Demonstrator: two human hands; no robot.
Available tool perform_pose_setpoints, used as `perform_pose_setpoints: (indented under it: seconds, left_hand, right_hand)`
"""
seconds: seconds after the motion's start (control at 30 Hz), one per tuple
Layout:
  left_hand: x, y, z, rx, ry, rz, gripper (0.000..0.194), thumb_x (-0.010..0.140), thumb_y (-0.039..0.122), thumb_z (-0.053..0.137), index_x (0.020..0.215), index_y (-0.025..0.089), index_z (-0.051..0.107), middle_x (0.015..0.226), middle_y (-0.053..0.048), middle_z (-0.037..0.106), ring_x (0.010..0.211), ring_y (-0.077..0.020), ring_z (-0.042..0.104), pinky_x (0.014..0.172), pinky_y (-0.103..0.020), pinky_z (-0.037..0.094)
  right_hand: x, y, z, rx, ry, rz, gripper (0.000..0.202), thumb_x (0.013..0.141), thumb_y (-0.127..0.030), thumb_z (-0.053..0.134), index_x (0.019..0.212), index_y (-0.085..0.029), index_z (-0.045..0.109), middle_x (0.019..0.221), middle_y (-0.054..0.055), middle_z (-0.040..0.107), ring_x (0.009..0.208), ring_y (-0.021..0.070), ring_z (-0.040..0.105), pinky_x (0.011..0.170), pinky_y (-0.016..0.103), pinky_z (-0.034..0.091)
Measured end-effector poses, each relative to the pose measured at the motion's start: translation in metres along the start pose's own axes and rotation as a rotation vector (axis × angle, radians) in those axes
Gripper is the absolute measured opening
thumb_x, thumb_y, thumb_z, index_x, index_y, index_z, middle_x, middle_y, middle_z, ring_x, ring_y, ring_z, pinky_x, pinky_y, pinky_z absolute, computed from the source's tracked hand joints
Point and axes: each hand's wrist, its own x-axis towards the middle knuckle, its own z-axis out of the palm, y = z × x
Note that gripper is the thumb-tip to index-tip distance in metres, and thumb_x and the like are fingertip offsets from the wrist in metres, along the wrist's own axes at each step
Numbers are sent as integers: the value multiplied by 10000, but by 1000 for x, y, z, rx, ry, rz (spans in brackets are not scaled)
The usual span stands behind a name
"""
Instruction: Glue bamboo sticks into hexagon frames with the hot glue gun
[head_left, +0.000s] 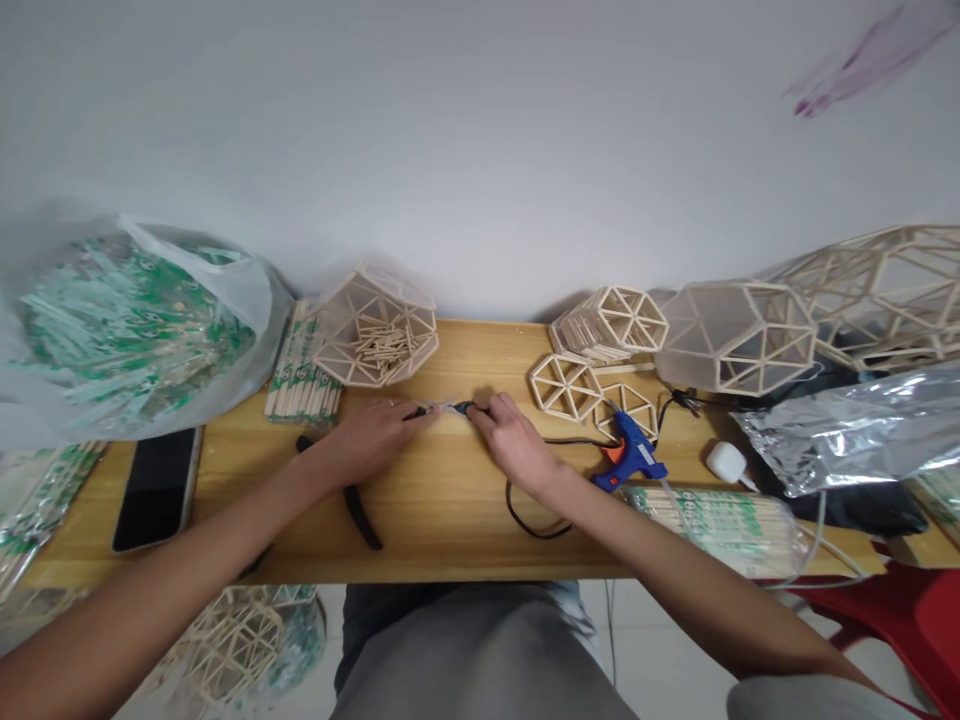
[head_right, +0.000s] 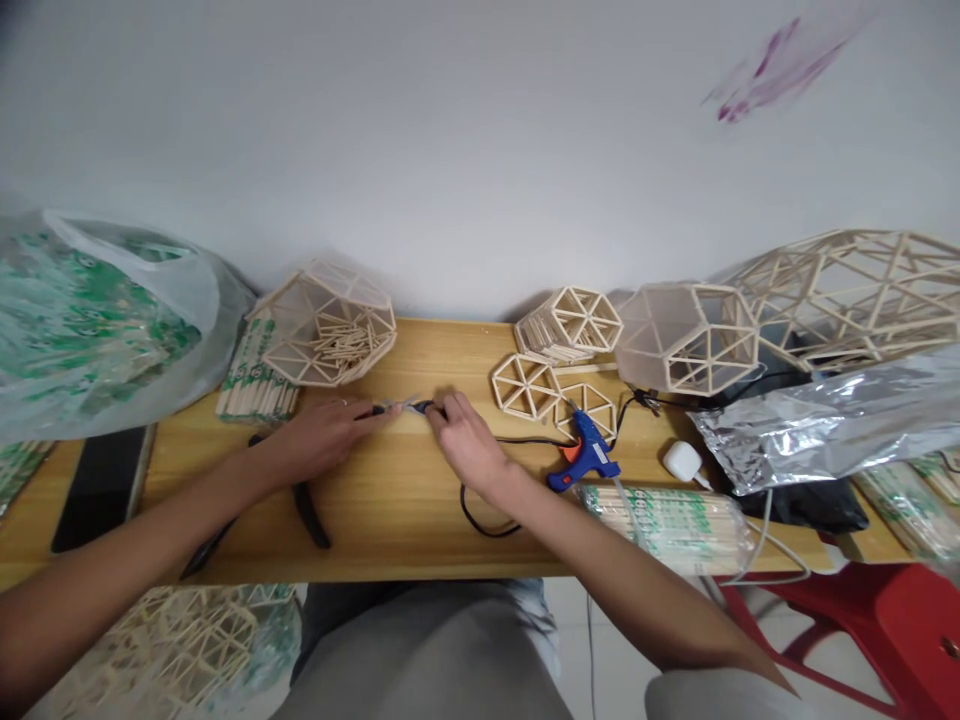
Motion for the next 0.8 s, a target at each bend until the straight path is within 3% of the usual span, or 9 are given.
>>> perform_pose_setpoints:
  seconds: [0.23, 0.37, 0.57, 0.7, 0.8]
  left_hand:
    - [1, 4, 2, 5, -9, -1, 693, 940, 0, 405, 1580, 245, 512, 1110, -106, 738, 954, -248, 708, 858, -375, 541]
    - [7, 10, 3, 41, 11, -114, 704, 921, 5, 413, 1587, 217, 499, 1151, -124, 736, 952, -253, 707, 863, -391, 546]
    - [4, 24, 3, -24, 40, -126, 654, 957, 28, 382, 1561, 226, 538, 1195, -124, 736, 976, -258, 709, 884, -395, 549]
    - [14, 22, 0, -30, 25, -199, 687, 949, 23, 396, 1600, 215, 502, 1208, -132, 732, 978, -262, 716, 873, -396, 559]
    - [13, 21, -2, -30, 53, -177, 682, 958, 30, 410, 1602, 235, 503, 1194, -125, 729, 995, -258, 712, 884, -399, 561]
  right_hand:
    - [1, 0, -1, 33, 0, -4, 321, 1013, -26, 587, 1272, -173, 708, 1217, 149, 659, 1185, 299, 595, 1036, 448, 552]
    - [6, 3, 0, 35, 38, 54, 282, 1012, -22, 579, 1200, -171, 727, 1184, 138, 651, 1145, 287, 597, 1007, 429, 554]
    - [2, 7, 3, -22, 68, -30, 305, 1035, -30, 516, 1231, -170, 704, 1146, 133, 655, 1098, 283, 584, 957, 415, 562]
    - [11, 14, -1, -22, 48, 10, 295, 1036, -27, 484, 1191, -138, 709, 1118, 151, 657, 1089, 298, 586, 950, 432, 559]
    - [10, 13, -3, -1, 58, 17, 304, 1045, -34, 457, 1169, -158, 704, 1064, 131, 656, 1058, 296, 596, 949, 452, 567]
